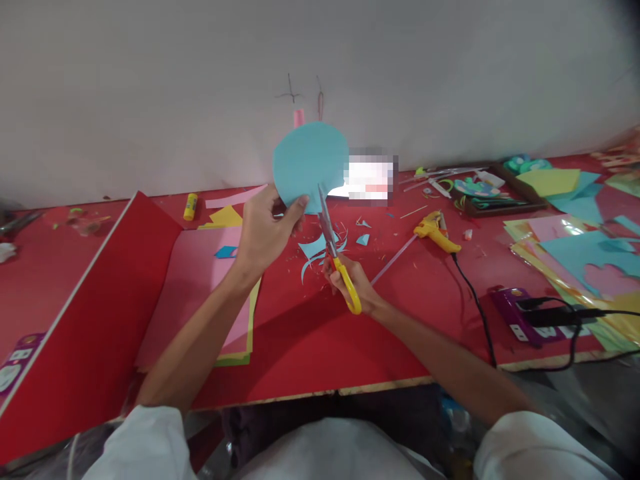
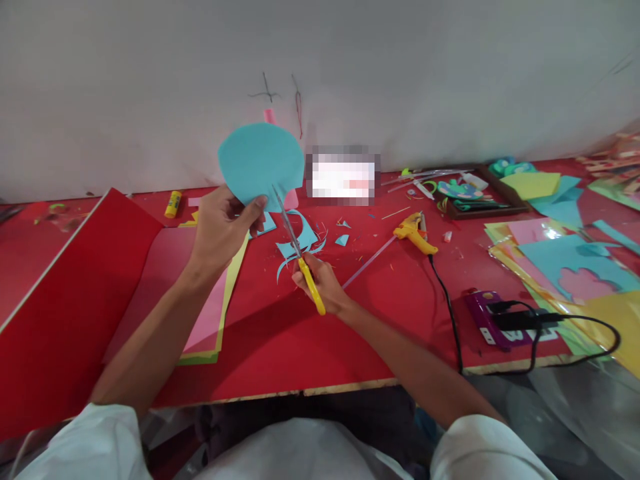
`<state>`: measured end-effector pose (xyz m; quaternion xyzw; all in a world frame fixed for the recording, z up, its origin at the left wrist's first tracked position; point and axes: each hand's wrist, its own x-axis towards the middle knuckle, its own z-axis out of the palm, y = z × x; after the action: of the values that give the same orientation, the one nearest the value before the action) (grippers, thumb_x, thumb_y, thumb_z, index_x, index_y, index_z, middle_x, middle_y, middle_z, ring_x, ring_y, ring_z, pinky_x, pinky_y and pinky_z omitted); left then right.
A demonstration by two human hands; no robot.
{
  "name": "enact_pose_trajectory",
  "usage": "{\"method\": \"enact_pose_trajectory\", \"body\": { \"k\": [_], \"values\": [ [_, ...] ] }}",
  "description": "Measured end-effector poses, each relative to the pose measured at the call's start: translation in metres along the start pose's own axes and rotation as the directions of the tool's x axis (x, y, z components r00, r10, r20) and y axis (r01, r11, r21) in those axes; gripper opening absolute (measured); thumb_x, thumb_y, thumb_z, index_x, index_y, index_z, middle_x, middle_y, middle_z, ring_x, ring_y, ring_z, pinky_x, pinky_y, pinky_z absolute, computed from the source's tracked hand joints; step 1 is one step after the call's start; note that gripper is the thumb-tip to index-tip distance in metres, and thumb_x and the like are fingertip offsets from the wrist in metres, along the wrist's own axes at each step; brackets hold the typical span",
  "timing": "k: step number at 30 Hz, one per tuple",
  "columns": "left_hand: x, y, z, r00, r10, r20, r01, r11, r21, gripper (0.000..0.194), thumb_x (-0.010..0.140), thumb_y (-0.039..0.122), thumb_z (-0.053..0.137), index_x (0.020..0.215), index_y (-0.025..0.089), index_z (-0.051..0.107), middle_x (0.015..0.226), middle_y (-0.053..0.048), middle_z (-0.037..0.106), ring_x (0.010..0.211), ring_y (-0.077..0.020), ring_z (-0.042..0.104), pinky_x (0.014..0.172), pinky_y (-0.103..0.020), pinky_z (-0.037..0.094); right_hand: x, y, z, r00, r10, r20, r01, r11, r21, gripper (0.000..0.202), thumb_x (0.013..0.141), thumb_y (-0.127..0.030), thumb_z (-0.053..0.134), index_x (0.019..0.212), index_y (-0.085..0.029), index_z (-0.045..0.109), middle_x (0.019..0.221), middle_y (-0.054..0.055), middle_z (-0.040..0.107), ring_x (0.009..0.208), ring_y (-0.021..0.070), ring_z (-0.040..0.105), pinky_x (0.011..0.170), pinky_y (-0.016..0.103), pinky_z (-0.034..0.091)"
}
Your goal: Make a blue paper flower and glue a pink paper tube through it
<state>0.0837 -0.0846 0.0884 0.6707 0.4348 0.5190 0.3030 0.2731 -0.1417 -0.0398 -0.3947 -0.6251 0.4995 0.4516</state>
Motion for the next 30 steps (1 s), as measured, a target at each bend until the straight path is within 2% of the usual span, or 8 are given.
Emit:
{"method": "enact_pose_trajectory", "body": {
  "k": [10, 16, 23, 30],
  "values": [
    [0.0, 0.002, -0.003, 1.0, 0.0, -0.007, 0.001, 0.998, 0.062, 0.027, 0.095, 0.029, 0.074, 0.075, 0.021, 0.057, 0.062, 0.004, 0.061, 0.051, -0.0083, 0.056, 0.05, -0.024, 0.045, 0.003, -0.003, 0.003, 0.998, 0.021, 0.065, -0.029, 0.993, 0.116, 0.077, 0.079, -0.1, 0.057, 0.09, -0.024, 0.058, 0.067, -0.005, 0.05, 0.056, 0.0117, 0.044, 0.052, 0.027, 0.042],
    [-0.001, 0.001, 0.0, 1.0, -0.002, -0.008, 0.002, 0.998, 0.062, 0.027, 0.095, 0.029, 0.075, 0.076, 0.021, 0.058, 0.06, 0.005, 0.062, 0.052, -0.0083, 0.057, 0.05, -0.023, 0.045, 0.002, 0.002, 0.002, 0.998, 0.008, 0.061, -0.012, 0.998, 0.066, 0.078, 0.083, -0.099, 0.053, 0.094, -0.023, 0.057, 0.071, -0.004, 0.051, 0.058, 0.0123, 0.046, 0.052, 0.027, 0.041],
    [-0.003, 0.002, 0.003, 1.0, -0.021, -0.007, 0.021, 1.0, -0.004, 0.026, 0.093, 0.028, 0.076, 0.075, 0.02, 0.059, 0.058, 0.005, 0.063, 0.048, -0.0074, 0.058, 0.047, -0.019, 0.045, -0.001, 0.013, 0.0, 0.998, -0.015, 0.055, 0.012, 0.998, 0.055, 0.075, 0.086, -0.098, 0.052, 0.091, -0.023, 0.055, 0.067, -0.006, 0.048, 0.053, 0.0104, 0.044, 0.049, 0.025, 0.04],
    [-0.006, -0.001, 0.009, 0.996, -0.088, 0.02, 0.09, 0.99, -0.106, 0.03, 0.095, 0.034, 0.078, 0.074, 0.018, 0.063, 0.063, 0.0, 0.07, 0.049, -0.0091, 0.063, 0.049, -0.02, 0.05, -0.003, 0.016, 0.001, 0.999, 0.0, 0.041, -0.004, 0.993, 0.115, 0.076, 0.083, -0.099, 0.054, 0.093, -0.023, 0.056, 0.063, -0.007, 0.05, 0.047, 0.0098, 0.045, 0.046, 0.025, 0.041]
  ]
}}
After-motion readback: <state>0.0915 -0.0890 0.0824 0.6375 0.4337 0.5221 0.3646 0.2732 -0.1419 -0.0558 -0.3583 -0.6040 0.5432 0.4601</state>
